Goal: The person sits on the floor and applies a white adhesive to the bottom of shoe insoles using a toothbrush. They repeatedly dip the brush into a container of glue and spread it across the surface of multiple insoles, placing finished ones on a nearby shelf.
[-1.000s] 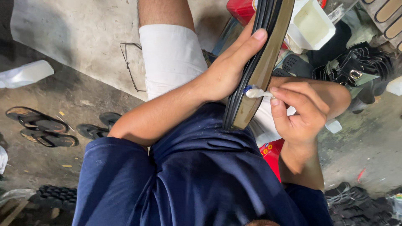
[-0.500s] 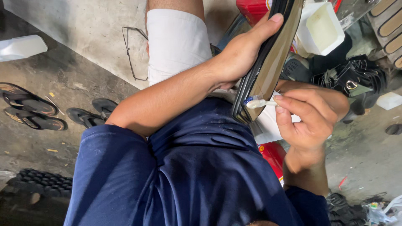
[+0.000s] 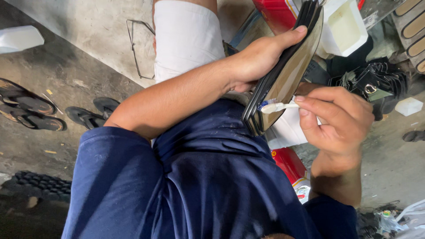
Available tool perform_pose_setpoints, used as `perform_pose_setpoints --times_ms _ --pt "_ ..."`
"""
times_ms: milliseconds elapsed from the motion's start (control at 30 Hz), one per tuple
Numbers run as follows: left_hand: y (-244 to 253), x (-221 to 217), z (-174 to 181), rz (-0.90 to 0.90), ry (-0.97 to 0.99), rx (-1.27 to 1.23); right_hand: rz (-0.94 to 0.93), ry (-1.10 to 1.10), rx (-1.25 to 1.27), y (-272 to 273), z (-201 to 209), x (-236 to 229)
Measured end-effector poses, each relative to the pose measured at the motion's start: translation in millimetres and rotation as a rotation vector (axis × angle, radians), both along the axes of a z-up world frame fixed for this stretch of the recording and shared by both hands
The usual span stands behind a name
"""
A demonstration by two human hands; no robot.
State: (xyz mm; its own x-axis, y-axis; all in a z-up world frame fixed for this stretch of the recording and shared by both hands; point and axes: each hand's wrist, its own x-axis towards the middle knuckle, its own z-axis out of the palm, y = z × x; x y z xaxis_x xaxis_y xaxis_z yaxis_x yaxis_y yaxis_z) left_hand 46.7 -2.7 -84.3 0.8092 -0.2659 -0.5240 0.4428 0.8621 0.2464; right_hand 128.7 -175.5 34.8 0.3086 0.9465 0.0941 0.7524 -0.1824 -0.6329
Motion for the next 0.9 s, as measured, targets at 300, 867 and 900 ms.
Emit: perform_pose_setpoints --times_ms 300,867,900 --pt "1.2 1.0 1.0 0.010 0.004 -0.128 0.107 0.082 -0.020 -3.8 7.2 12.4" --pt "18.3 -4.0 -0.7 0.119 -0.210 -0.343 -0.254 0.307 -0.020 -28.0 21.8 -10.8" --pt "17.7 -3.9 -1.7 0.126 -0.218 -0.357 -0.269 0.272 -0.038 -28.4 22.6 -15.8"
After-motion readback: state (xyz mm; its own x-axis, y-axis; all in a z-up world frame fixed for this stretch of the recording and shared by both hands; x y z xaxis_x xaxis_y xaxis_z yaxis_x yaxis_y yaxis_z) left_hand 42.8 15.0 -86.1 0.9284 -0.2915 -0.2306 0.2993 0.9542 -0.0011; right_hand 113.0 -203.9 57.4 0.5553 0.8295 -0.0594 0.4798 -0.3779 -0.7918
